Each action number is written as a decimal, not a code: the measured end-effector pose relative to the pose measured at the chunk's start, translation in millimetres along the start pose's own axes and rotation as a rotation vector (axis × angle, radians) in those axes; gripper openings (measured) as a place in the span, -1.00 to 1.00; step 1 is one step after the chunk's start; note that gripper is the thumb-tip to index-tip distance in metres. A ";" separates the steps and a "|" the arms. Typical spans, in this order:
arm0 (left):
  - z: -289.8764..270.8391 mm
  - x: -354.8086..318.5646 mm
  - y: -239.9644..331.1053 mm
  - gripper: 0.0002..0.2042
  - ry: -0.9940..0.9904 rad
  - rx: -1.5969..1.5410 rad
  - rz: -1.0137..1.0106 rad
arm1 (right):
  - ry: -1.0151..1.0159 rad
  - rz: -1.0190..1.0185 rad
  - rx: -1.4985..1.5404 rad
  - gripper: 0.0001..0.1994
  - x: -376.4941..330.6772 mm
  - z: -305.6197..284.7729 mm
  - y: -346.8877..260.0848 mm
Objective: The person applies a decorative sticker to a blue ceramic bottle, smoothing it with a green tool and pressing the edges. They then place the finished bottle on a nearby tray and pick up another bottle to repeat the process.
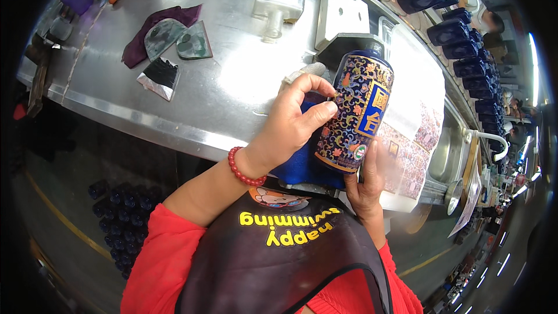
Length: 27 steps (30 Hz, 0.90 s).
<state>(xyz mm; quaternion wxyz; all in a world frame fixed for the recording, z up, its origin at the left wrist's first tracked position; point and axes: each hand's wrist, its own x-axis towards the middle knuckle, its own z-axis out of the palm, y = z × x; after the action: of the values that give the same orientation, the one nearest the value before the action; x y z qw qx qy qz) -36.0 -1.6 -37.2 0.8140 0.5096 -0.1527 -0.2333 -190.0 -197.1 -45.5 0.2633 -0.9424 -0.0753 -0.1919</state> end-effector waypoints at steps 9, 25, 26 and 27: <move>4.0 11.7 -3.2 -0.89 0.020 0.017 0.014 | 0.001 -0.023 -0.033 -0.22 3.1 -2.0 -2.3; 0.8 -17.3 -2.9 -0.55 0.196 0.954 0.548 | -0.008 -0.019 -0.018 -0.18 1.9 -1.7 -1.7; 1.1 -18.6 -5.1 -0.53 0.180 0.966 0.548 | -0.014 -0.004 -0.021 -0.17 2.1 -1.3 -1.8; 1.7 -20.1 -7.5 -0.50 0.166 0.979 0.548 | -0.012 0.005 -0.016 -0.15 2.2 -1.1 -2.1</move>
<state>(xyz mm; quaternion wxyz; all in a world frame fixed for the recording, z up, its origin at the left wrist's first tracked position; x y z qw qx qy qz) -55.5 5.1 -43.4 0.5227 0.7860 -0.3054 0.1254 -188.8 -195.8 -42.7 0.2557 -0.9458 -0.0731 -0.1862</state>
